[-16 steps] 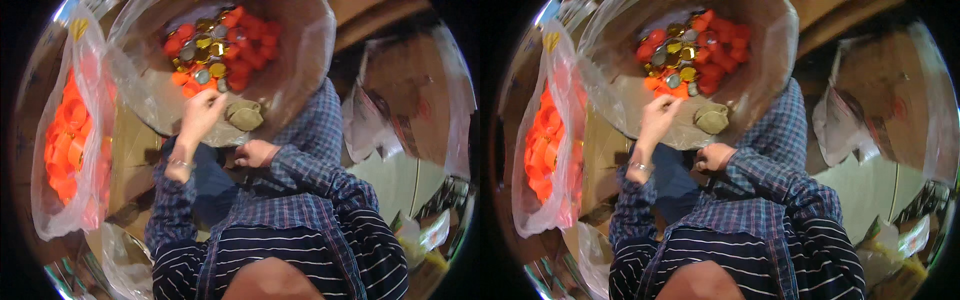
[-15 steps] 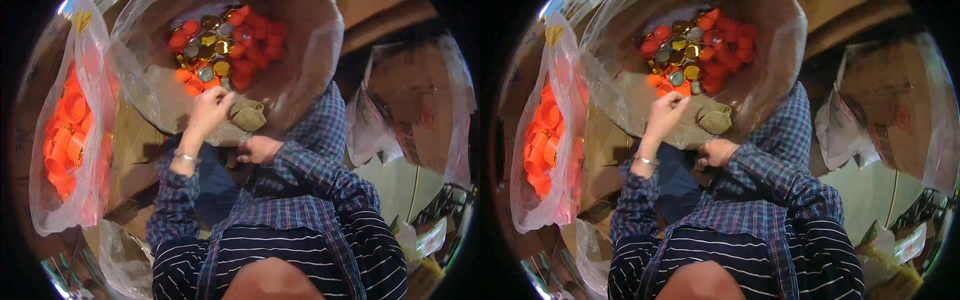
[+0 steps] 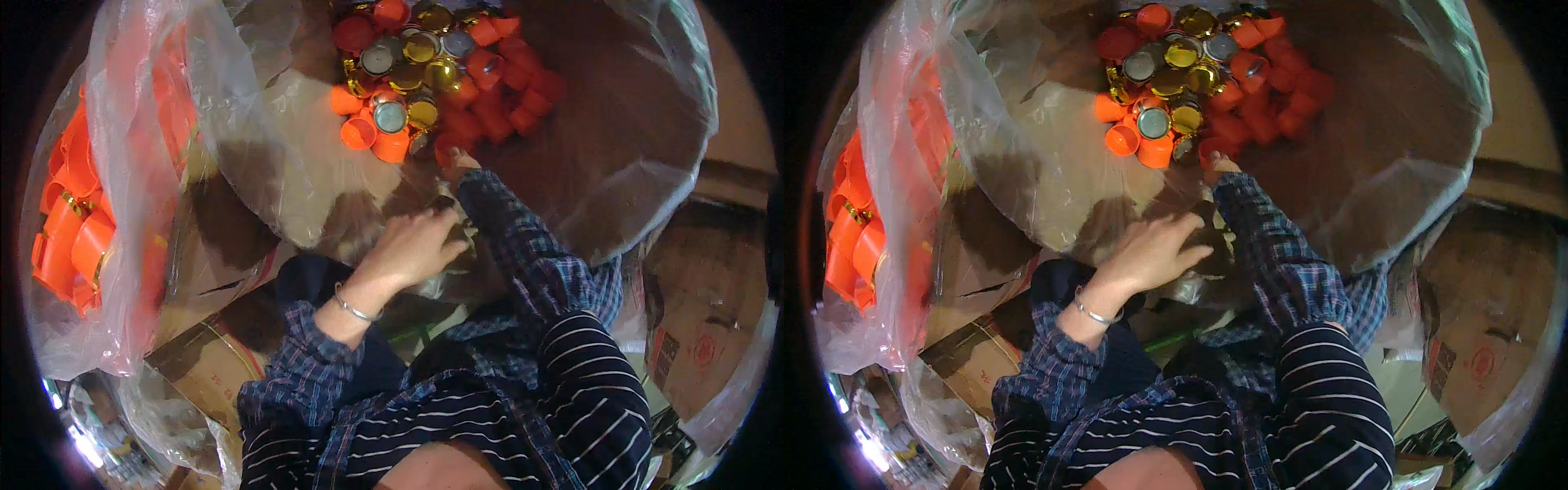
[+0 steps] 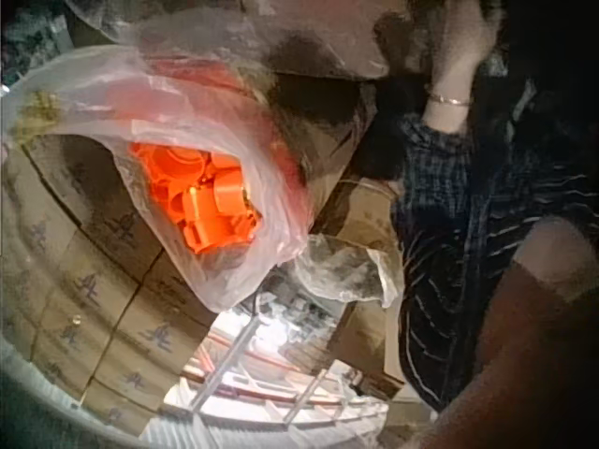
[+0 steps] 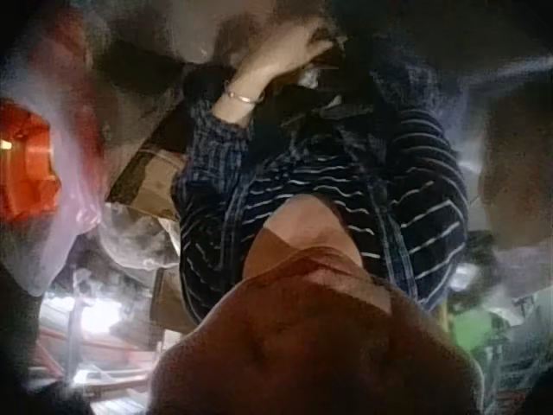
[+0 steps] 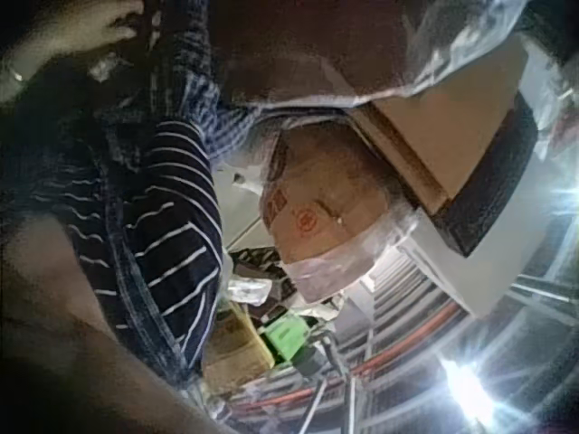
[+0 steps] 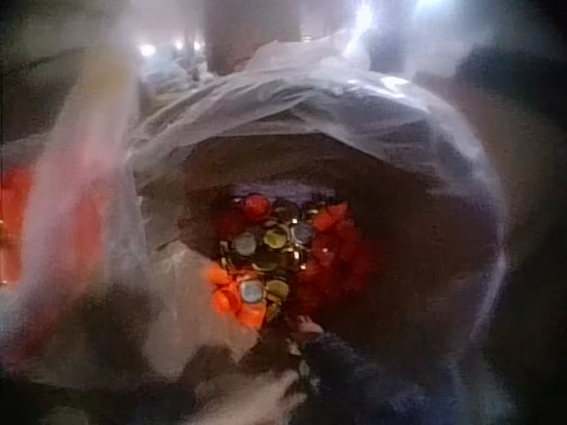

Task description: The person sits on the floor and repeatedly picks orange plastic caps and gold metal rings from a bag. They insert the rings into the caps and wipe them with a cloth before placing them into a second bag. The person occasionally stands to move around the room but returns to the seated assembly task.

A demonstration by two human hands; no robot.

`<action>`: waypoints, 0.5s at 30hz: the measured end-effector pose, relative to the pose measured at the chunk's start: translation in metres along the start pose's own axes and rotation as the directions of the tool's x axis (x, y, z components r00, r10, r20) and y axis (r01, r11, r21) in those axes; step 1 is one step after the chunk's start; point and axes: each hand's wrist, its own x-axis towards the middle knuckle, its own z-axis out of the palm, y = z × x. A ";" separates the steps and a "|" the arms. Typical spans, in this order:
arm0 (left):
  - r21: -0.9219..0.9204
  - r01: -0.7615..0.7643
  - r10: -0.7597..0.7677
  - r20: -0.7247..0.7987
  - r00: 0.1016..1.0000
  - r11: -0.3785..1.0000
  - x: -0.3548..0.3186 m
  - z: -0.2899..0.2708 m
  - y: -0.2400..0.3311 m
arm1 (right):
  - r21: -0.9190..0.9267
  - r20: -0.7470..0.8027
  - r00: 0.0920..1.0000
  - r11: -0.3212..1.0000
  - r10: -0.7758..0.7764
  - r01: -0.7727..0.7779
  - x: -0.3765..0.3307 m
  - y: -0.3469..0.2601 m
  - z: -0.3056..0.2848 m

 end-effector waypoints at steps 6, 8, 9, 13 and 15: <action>-0.127 -0.007 -0.006 -0.105 0.994 0.992 -0.003 -0.012 0.000 | 0.039 0.151 0.980 0.992 -0.128 0.123 0.019 0.001 -0.003; -0.205 0.012 -0.069 -0.270 0.960 0.979 -0.005 -0.016 -0.003 | 0.215 0.368 0.915 0.972 -0.165 0.089 0.021 -0.020 -0.059; -0.122 -0.047 -0.011 -0.434 0.901 0.991 -0.004 -0.020 -0.005 | 0.429 0.489 0.848 0.903 -0.207 -0.026 0.011 -0.036 -0.084; 0.025 0.045 -0.023 -0.561 0.828 0.999 -0.010 -0.031 -0.006 | 0.803 0.593 0.562 0.477 -0.576 -0.358 -0.037 -0.087 -0.173; -0.209 0.103 -0.163 -0.293 0.942 0.973 -0.015 -0.033 -0.004 | 0.811 0.582 0.438 0.452 -0.685 -0.371 -0.047 -0.089 -0.190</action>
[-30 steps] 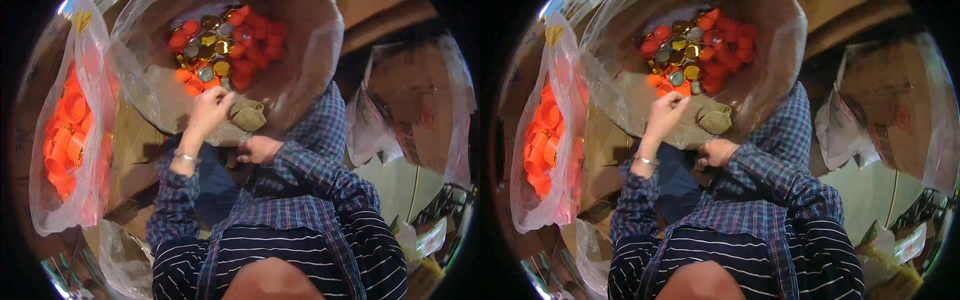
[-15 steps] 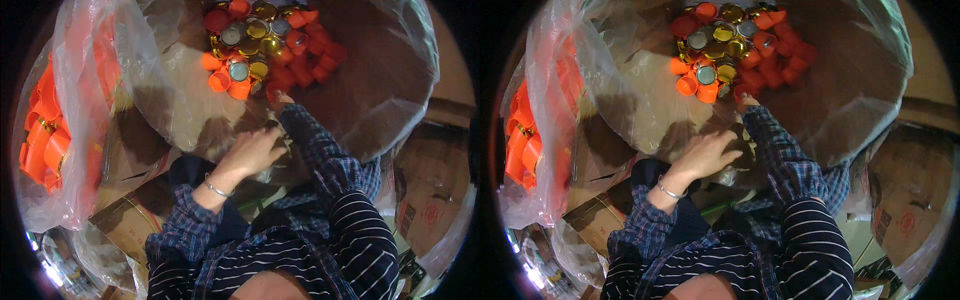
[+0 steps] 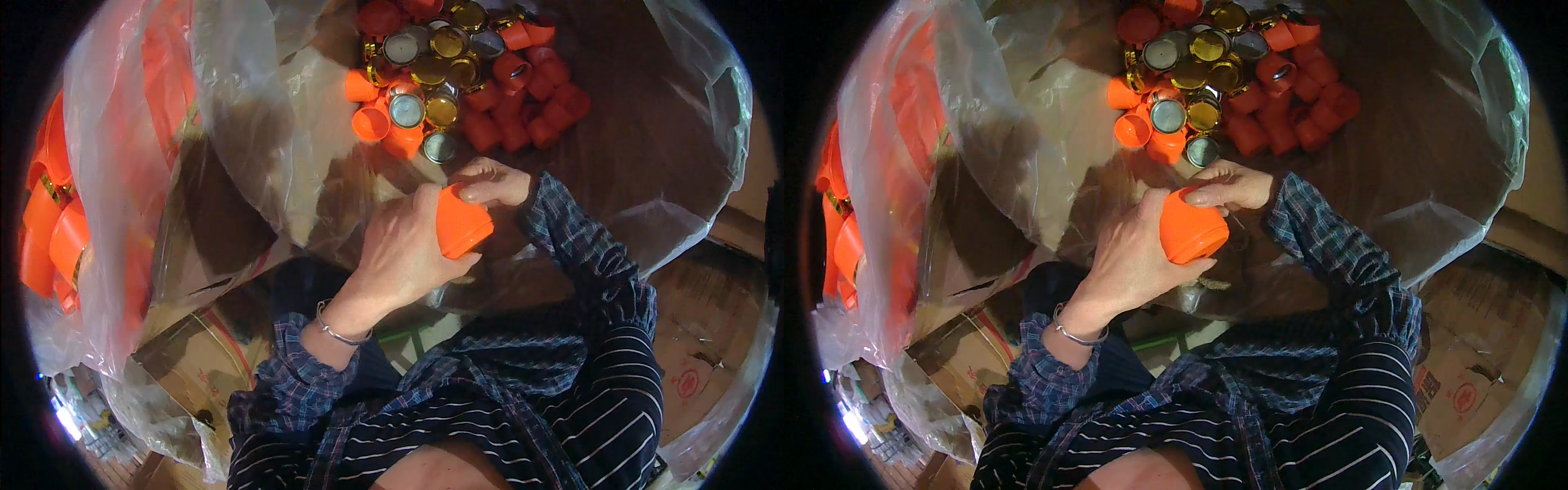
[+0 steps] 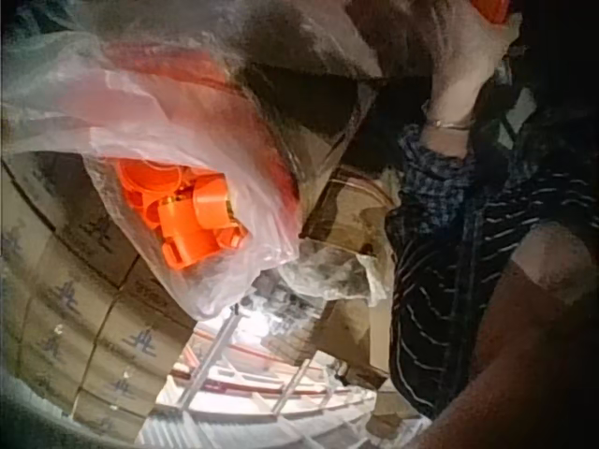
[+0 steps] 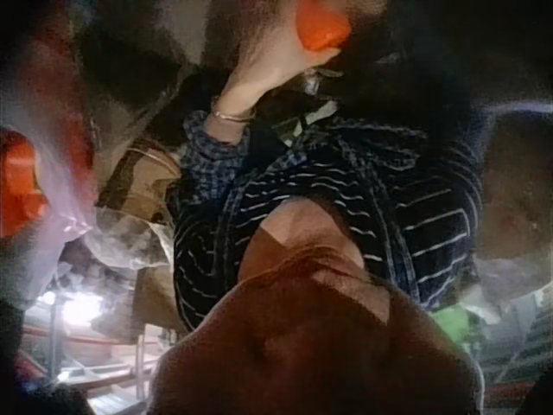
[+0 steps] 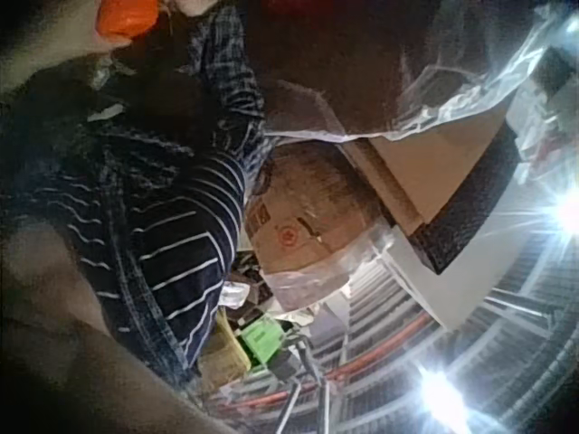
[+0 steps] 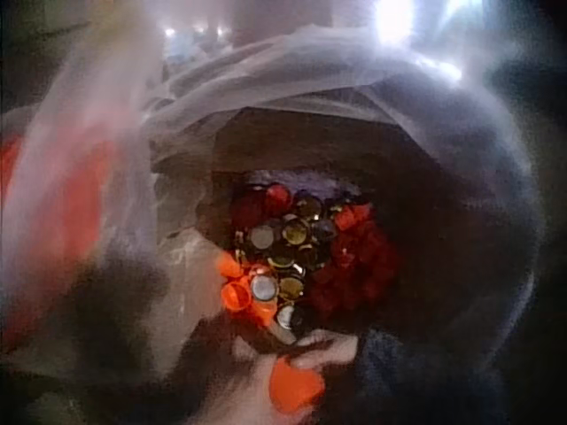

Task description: The person sits on the floor and repeatedly picks orange plastic caps and gold metal rings from a bag. They insert the rings into the caps and wipe them with a cloth before placing them into a second bag. The person occasionally stands to move around the room but returns to the seated assembly task.

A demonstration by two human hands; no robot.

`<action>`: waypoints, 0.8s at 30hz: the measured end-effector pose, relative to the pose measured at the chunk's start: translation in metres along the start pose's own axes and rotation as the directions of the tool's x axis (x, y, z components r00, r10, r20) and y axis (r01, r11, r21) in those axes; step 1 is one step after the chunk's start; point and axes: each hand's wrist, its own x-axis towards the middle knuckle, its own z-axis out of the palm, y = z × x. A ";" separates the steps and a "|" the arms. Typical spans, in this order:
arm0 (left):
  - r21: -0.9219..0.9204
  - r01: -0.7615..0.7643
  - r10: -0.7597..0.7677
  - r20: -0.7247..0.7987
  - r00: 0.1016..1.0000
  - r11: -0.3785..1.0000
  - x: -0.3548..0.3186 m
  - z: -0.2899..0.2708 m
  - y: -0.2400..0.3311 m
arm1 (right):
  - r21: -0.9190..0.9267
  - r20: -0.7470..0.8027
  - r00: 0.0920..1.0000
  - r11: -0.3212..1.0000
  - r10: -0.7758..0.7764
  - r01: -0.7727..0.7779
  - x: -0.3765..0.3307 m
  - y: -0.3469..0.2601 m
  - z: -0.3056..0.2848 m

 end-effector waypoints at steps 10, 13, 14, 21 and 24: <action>-0.145 0.039 -0.006 0.225 0.974 0.989 -0.003 0.015 0.007 | -0.142 -0.934 0.355 0.858 0.049 -0.493 0.116 0.178 -0.182; -0.181 -0.043 0.059 0.085 0.995 0.982 0.000 0.017 0.003 | -0.403 -0.908 0.224 0.887 -0.355 -0.225 0.155 0.224 -0.172; -0.194 -0.051 0.063 0.057 0.996 0.980 0.000 0.018 0.002 | -0.346 -0.925 0.269 0.885 -0.267 -0.312 0.159 0.231 -0.175; -0.365 0.068 -0.095 -0.056 0.994 0.929 -0.001 0.023 -0.003 | -0.432 -0.897 0.397 0.581 -0.196 -0.689 0.108 0.225 -0.178; -0.515 0.028 -0.143 -0.186 0.972 0.857 0.005 0.024 -0.011 | -0.529 -0.848 0.379 0.610 -0.370 -0.590 0.051 0.161 -0.121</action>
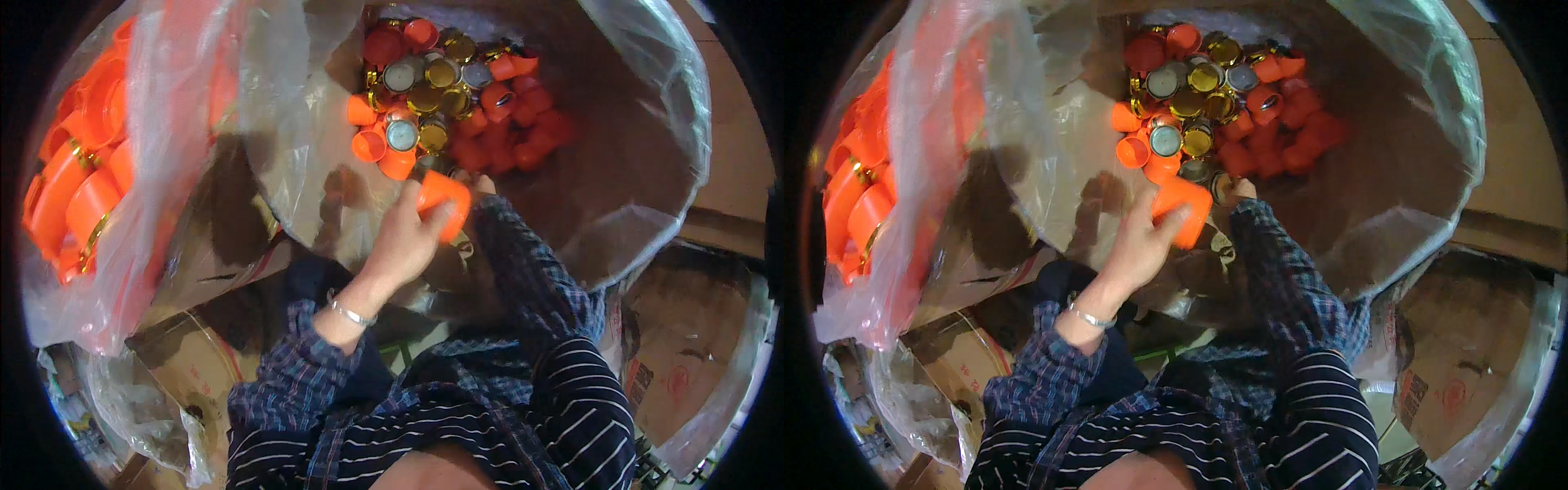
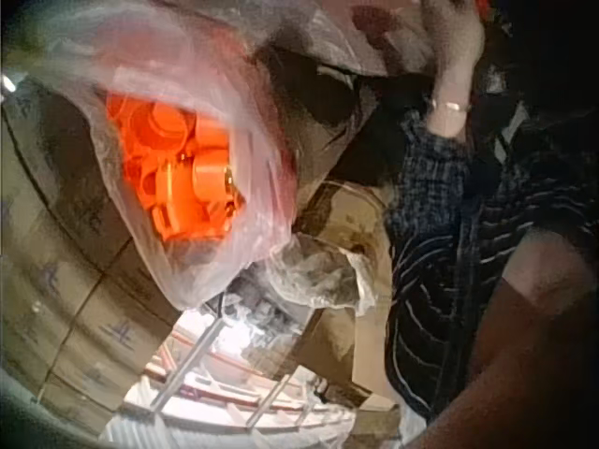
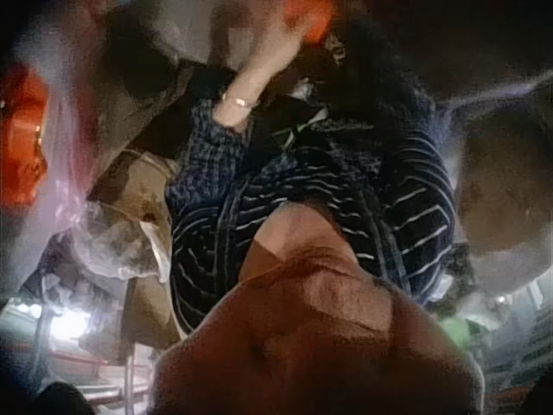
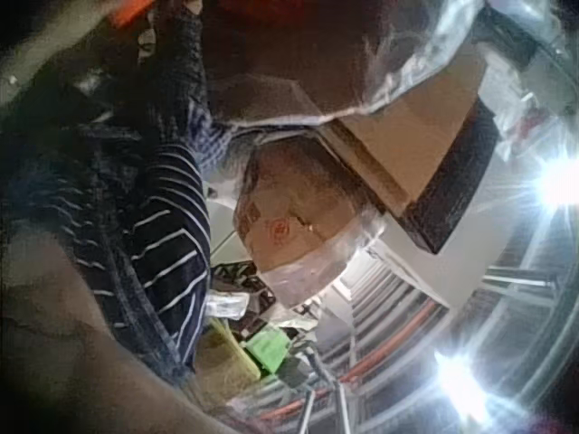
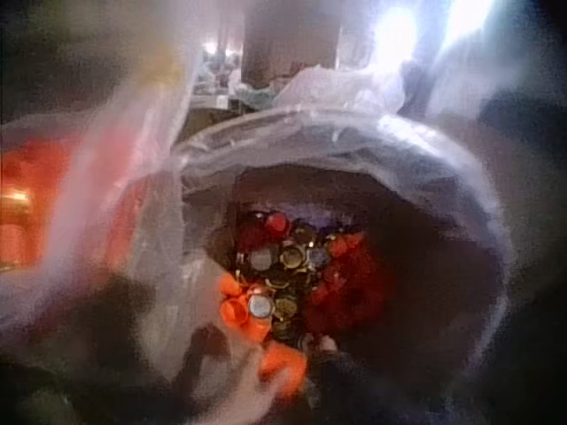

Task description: The person sits on the floor and repeatedly picks orange plastic caps and gold metal rings from a bag. They insert the rings into the caps and wipe them with a cloth before placing them into a second bag. The person occasionally stands to move around the room but returns to the seated assembly task.

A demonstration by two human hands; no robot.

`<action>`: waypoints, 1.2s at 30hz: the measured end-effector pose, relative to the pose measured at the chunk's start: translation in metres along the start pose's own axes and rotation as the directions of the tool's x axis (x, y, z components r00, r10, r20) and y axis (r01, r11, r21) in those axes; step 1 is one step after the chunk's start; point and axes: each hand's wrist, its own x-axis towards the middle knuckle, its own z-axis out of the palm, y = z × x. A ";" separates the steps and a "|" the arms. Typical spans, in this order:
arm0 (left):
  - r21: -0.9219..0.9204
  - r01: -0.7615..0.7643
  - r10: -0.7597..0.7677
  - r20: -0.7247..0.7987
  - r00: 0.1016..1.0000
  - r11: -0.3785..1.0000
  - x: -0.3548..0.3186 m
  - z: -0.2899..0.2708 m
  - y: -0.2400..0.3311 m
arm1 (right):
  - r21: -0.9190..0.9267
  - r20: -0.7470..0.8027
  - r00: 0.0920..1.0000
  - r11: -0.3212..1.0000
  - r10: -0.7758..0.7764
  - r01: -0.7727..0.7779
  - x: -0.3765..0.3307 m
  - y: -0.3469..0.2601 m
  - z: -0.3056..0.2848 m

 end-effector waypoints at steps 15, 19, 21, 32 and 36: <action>-0.935 0.098 -0.046 0.088 0.995 0.340 -0.140 0.023 0.063 | 0.096 -0.512 0.639 0.701 -0.574 0.707 -0.328 -0.224 -0.221; -0.937 -0.057 0.067 -0.035 0.997 0.346 -0.176 0.013 0.087 | 0.290 -0.570 0.633 0.593 -0.524 0.751 -0.356 -0.241 -0.215; -0.907 -0.130 0.095 -0.100 0.990 0.401 -0.186 0.012 0.091 | 0.307 -0.603 0.626 0.580 -0.495 0.755 -0.365 -0.249 -0.211; -0.315 -0.393 0.327 -0.245 0.913 0.864 -0.201 0.029 0.054 | 0.880 -0.361 0.930 0.354 0.069 0.315 -0.373 -0.263 -0.193; -0.830 0.041 -0.048 0.017 0.999 0.556 -0.180 0.011 0.050 | 0.292 -0.676 0.653 0.690 -0.341 0.662 -0.373 -0.255 -0.187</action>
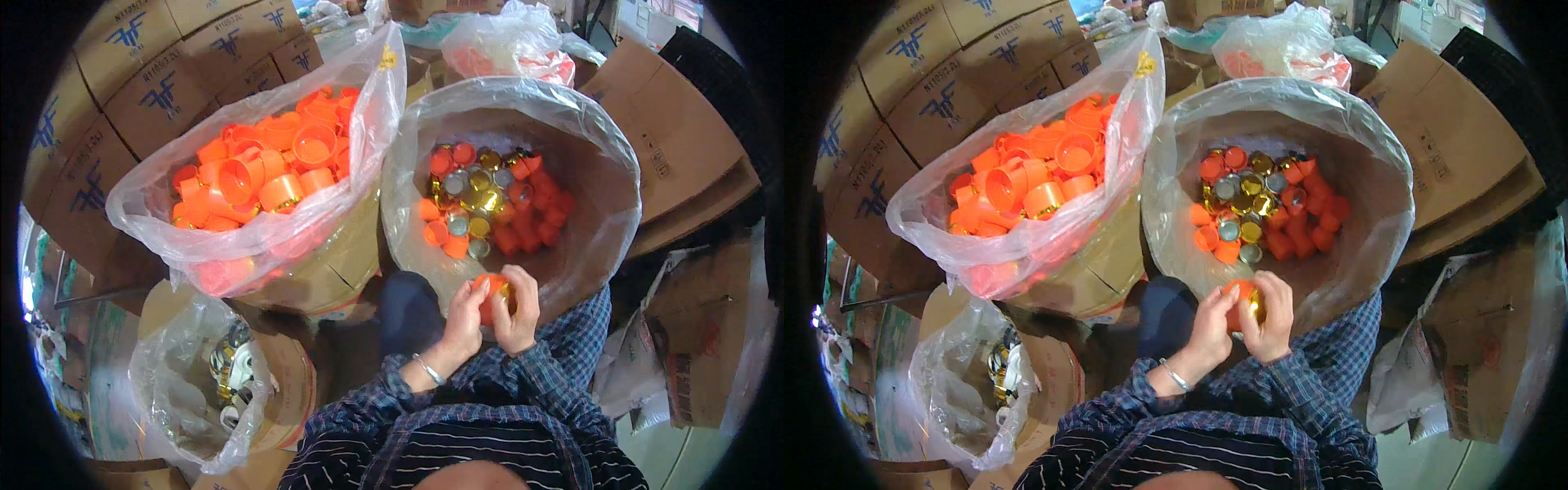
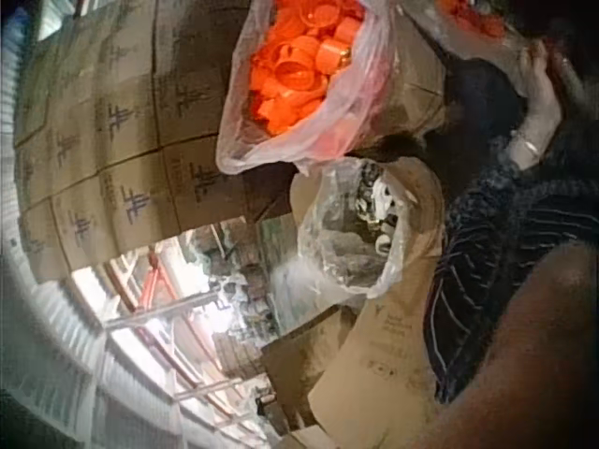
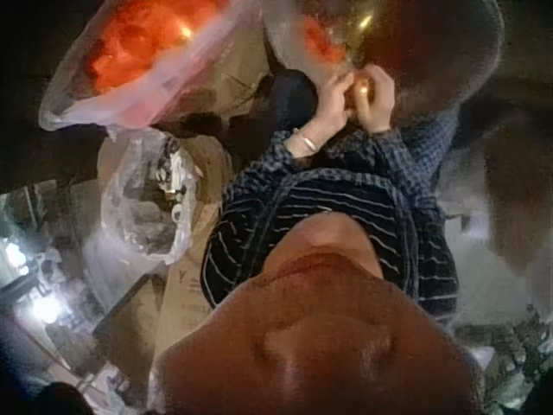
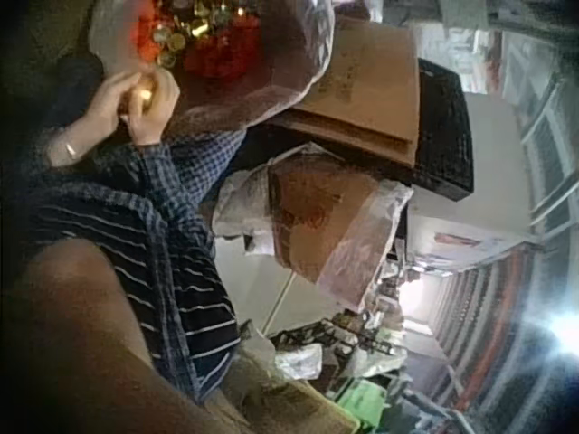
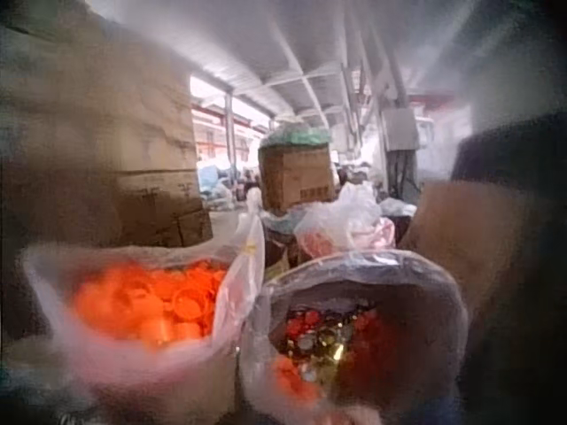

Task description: The person sits on the floor and repeatedly picks orange plastic caps and gold metal rings from a bag. They insert the rings into the caps and wipe them with a cloth before placing them into a second bag. The person occasionally stands to move around the room but returns to the seated assembly task.

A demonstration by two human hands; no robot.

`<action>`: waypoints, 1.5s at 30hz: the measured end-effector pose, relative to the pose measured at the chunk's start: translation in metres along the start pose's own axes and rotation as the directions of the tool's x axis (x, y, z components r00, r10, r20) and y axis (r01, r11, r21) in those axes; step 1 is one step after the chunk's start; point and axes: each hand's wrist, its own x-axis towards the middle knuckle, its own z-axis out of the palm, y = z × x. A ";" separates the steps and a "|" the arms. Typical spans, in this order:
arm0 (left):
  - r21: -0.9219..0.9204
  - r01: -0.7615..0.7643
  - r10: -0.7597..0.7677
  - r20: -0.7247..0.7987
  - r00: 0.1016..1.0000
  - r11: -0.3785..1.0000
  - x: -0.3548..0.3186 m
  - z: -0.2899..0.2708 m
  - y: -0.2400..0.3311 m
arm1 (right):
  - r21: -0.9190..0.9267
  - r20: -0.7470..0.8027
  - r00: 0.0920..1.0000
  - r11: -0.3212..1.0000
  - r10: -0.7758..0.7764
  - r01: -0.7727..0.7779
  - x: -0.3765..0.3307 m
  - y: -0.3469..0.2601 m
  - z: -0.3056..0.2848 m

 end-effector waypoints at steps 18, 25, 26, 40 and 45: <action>0.110 -0.013 0.020 -0.069 0.997 0.994 0.000 -0.006 -0.009 | -0.001 -0.019 0.981 0.981 0.194 -0.194 -0.026 0.024 0.010; 0.569 -0.333 0.368 0.056 0.928 0.752 -0.017 -0.001 -0.032 | 0.398 0.028 0.793 0.721 0.609 -0.567 -0.020 0.025 0.016; 0.291 -0.167 0.192 -0.059 0.980 0.942 -0.010 -0.001 -0.031 | 0.149 -0.097 0.965 0.962 0.245 -0.230 -0.020 0.023 0.016; 0.486 -0.458 0.509 0.033 0.860 0.744 -0.009 0.001 -0.014 | 0.463 0.099 0.906 0.787 0.412 -0.408 -0.001 0.011 0.022; -0.159 -0.158 0.146 -0.084 0.986 0.975 0.005 0.008 0.005 | -0.011 -0.047 0.995 0.996 -0.094 0.093 0.018 -0.001 0.015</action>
